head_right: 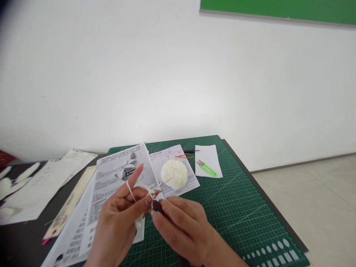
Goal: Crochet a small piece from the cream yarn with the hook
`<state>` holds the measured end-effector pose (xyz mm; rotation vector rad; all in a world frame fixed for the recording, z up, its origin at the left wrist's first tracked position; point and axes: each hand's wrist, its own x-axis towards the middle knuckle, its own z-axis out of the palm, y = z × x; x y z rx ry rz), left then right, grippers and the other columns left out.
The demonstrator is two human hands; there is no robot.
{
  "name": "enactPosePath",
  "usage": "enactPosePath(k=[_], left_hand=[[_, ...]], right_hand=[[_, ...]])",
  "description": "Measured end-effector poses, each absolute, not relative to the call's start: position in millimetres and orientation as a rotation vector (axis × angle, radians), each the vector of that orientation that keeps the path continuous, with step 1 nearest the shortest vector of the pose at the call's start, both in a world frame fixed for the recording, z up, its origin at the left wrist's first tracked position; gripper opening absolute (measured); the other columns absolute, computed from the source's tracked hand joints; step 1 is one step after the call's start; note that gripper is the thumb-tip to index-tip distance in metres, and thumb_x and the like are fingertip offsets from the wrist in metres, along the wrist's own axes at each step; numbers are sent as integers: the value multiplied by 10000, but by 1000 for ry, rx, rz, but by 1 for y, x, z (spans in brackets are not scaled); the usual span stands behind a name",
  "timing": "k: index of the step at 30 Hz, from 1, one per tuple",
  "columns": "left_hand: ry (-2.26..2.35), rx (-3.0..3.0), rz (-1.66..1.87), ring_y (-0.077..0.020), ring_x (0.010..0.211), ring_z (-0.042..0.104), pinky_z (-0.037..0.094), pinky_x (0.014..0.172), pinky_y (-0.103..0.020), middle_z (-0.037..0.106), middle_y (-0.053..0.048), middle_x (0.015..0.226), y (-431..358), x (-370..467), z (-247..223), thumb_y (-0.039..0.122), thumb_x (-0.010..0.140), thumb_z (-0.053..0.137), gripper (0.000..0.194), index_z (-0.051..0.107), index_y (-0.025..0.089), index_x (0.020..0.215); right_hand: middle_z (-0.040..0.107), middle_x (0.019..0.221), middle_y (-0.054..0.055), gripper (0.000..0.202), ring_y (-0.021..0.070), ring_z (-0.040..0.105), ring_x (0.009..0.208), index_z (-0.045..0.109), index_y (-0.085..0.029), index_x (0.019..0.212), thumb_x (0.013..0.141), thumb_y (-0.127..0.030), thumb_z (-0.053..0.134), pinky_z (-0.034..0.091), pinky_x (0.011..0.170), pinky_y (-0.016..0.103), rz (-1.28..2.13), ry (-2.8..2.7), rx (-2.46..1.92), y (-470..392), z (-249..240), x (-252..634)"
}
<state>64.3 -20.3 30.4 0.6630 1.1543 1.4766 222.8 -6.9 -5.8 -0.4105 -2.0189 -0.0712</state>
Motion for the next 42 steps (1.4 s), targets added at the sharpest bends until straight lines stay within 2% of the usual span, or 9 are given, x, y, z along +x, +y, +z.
enactPosePath(k=[8, 15, 21, 26, 29, 32, 34, 37, 42], left_hand=[[1445, 1054, 1521, -113, 516, 524, 436, 521, -216, 621, 58, 565, -20, 68, 29, 178, 674, 754, 528, 663, 238, 1190], [1353, 1030, 1398, -106, 470, 481, 426, 496, -230, 580, 40, 505, -15, 64, 36, 154, 638, 778, 211, 767, 185, 847], [1270, 1022, 1258, -122, 451, 524, 500, 670, -311, 596, 44, 483, -14, 57, 41, 131, 612, 782, 340, 778, 195, 946], [1230, 1036, 1050, -115, 425, 504, 503, 632, -313, 610, 18, 475, -12, 50, 43, 148, 598, 777, 62, 766, 205, 620], [1235, 1110, 1035, -144, 452, 523, 511, 624, -331, 594, 6, 452, -12, 50, 42, 161, 608, 762, 87, 729, 204, 540], [1291, 1132, 1153, -139, 447, 509, 516, 633, -330, 589, 12, 448, -13, 54, 40, 139, 615, 751, 75, 748, 203, 575], [1288, 1080, 1248, -134, 460, 513, 508, 610, -301, 583, 25, 450, -14, 58, 38, 133, 613, 760, 142, 789, 202, 733], [1271, 1005, 1345, -123, 497, 519, 472, 570, -246, 575, 44, 474, -15, 62, 33, 122, 607, 779, 379, 775, 219, 973], [1285, 990, 1386, -113, 508, 518, 453, 565, -233, 603, 43, 514, -16, 66, 26, 134, 620, 780, 434, 756, 233, 1042]], right_hand=[[733, 880, 105, 339, 193, 709, 787, 614, -156, 1151, 843, -26, 557, 619, 659, 308, 228, -1797, -536, -10, 0, 214], [714, 779, 76, 276, 185, 668, 663, 636, -185, 1090, 860, -68, 541, 564, 549, 311, 365, -1718, -541, -9, 8, 223], [691, 757, 66, 192, 193, 627, 664, 677, -194, 1007, 872, -128, 559, 517, 538, 326, 669, -1516, -535, -8, -2, 229], [642, 657, 44, 103, 168, 591, 591, 707, -188, 894, 860, -220, 615, 475, 470, 274, 883, -1287, -537, -3, -3, 230], [631, 586, 17, 97, 129, 574, 483, 717, -179, 821, 838, -247, 650, 484, 411, 230, 1094, -1096, -560, 2, -2, 227], [637, 508, -3, 146, 86, 548, 365, 714, -151, 744, 814, -276, 683, 473, 339, 166, 1404, -900, -636, 9, -1, 223], [664, 504, 1, 163, 76, 560, 343, 714, -136, 724, 786, -287, 715, 482, 331, 140, 1536, -802, -675, 13, 0, 221], [696, 523, 10, 163, 78, 595, 359, 719, -129, 727, 743, -287, 756, 513, 355, 130, 1599, -718, -698, 15, -1, 218], [701, 516, 9, 158, 95, 618, 373, 729, -127, 732, 702, -270, 790, 533, 360, 146, 1567, -662, -717, 13, -1, 213]])
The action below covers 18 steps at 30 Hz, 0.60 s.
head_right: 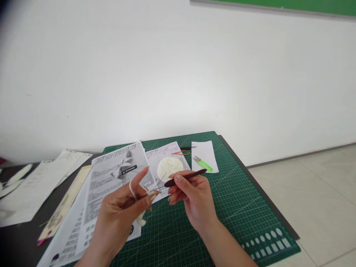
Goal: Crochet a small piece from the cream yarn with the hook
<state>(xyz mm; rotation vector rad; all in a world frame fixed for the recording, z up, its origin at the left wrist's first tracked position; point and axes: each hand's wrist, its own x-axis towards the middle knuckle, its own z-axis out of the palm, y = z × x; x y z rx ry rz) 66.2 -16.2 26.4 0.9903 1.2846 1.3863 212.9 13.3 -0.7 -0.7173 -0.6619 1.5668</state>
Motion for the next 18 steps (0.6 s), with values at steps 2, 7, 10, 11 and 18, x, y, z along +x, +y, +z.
enactPosePath(k=[2, 7, 10, 11, 18], left_hand=[[1279, 992, 1379, -111, 507, 521, 444, 545, -230, 605, 44, 526, -17, 67, 24, 161, 632, 775, 449, 742, 235, 1073], [1262, 982, 1357, -101, 528, 531, 404, 511, -200, 607, 46, 541, -17, 69, 21, 181, 641, 782, 460, 730, 245, 1094], [1256, 945, 1387, -109, 563, 562, 452, 579, -219, 621, 44, 578, -17, 69, 20, 181, 631, 797, 463, 734, 243, 1086], [1259, 928, 1394, -112, 576, 573, 470, 614, -231, 628, 43, 588, -17, 69, 19, 181, 625, 805, 455, 741, 238, 1072], [1081, 670, 1384, -76, 563, 571, 462, 595, -177, 636, 57, 597, -16, 68, 18, 159, 647, 814, 539, 686, 271, 1159]], right_hand=[[706, 515, 18, 160, 102, 622, 367, 732, -123, 730, 695, -266, 795, 534, 359, 152, 1566, -664, -727, 12, -1, 211], [716, 533, 21, 145, 103, 633, 380, 739, -130, 743, 723, -270, 773, 540, 378, 152, 1531, -692, -736, 8, -4, 205], [723, 560, 19, 103, 113, 648, 406, 744, -147, 787, 770, -248, 733, 559, 407, 174, 1398, -771, -734, 3, -5, 201], [732, 583, 22, 79, 122, 660, 425, 746, -156, 812, 790, -223, 711, 571, 425, 189, 1312, -831, -733, 0, -5, 200], [766, 871, 110, 419, 202, 735, 769, 670, -163, 1117, 760, 46, 602, 626, 647, 280, 270, -1597, -592, -12, -4, 204]])
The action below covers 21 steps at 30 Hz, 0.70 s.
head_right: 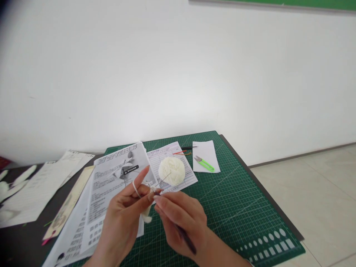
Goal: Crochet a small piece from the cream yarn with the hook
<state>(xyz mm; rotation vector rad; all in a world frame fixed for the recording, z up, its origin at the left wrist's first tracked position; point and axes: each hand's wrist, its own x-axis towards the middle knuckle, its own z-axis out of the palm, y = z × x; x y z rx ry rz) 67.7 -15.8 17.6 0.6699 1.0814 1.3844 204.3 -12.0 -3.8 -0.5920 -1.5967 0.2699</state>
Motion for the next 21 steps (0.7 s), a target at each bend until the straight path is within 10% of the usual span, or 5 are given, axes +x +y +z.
enactPosePath(k=[21], left_hand=[[800, 574, 1136, -74, 538, 641, 486, 587, -140, 602, 69, 565, -9, 43, 40, -7, 607, 777, 586, 697, 214, 1144]], right_hand=[[723, 771, 33, 103, 126, 671, 565, 759, -218, 893, 813, -193, 699, 570, 471, 210, 1201, -1017, -453, -5, -9, 212]])
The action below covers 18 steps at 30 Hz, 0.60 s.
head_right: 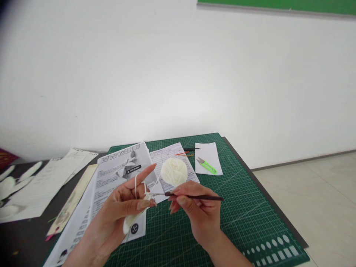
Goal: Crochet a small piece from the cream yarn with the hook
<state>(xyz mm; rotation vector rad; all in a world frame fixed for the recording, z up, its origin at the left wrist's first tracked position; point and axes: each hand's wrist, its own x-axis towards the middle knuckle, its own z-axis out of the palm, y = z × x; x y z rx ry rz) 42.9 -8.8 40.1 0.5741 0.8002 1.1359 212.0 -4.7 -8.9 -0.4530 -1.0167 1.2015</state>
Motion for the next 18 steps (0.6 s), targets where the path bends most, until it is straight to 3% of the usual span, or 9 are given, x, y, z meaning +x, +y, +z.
enactPosePath(k=[10, 15, 18], left_hand=[[733, 635, 988, -109, 551, 672, 516, 635, -182, 597, 72, 522, -6, 36, 41, 13, 583, 784, 578, 713, 213, 1120], [736, 619, 908, -115, 524, 673, 446, 468, -127, 605, 55, 514, -4, 33, 41, -14, 549, 759, 594, 718, 178, 1109], [722, 587, 884, -119, 502, 660, 477, 473, -147, 604, 54, 505, -3, 32, 42, -37, 513, 734, 594, 731, 147, 1078]], right_hand=[[712, 716, 28, 61, 119, 667, 541, 761, -185, 834, 803, -206, 712, 574, 451, 191, 1289, -967, -437, -3, -4, 219], [702, 718, 29, 66, 126, 674, 561, 760, -187, 843, 806, -207, 709, 573, 452, 191, 1291, -986, -432, -3, -3, 220], [695, 739, 32, 73, 126, 669, 574, 757, -193, 857, 813, -211, 702, 571, 464, 201, 1277, -1027, -425, -4, -3, 222]])
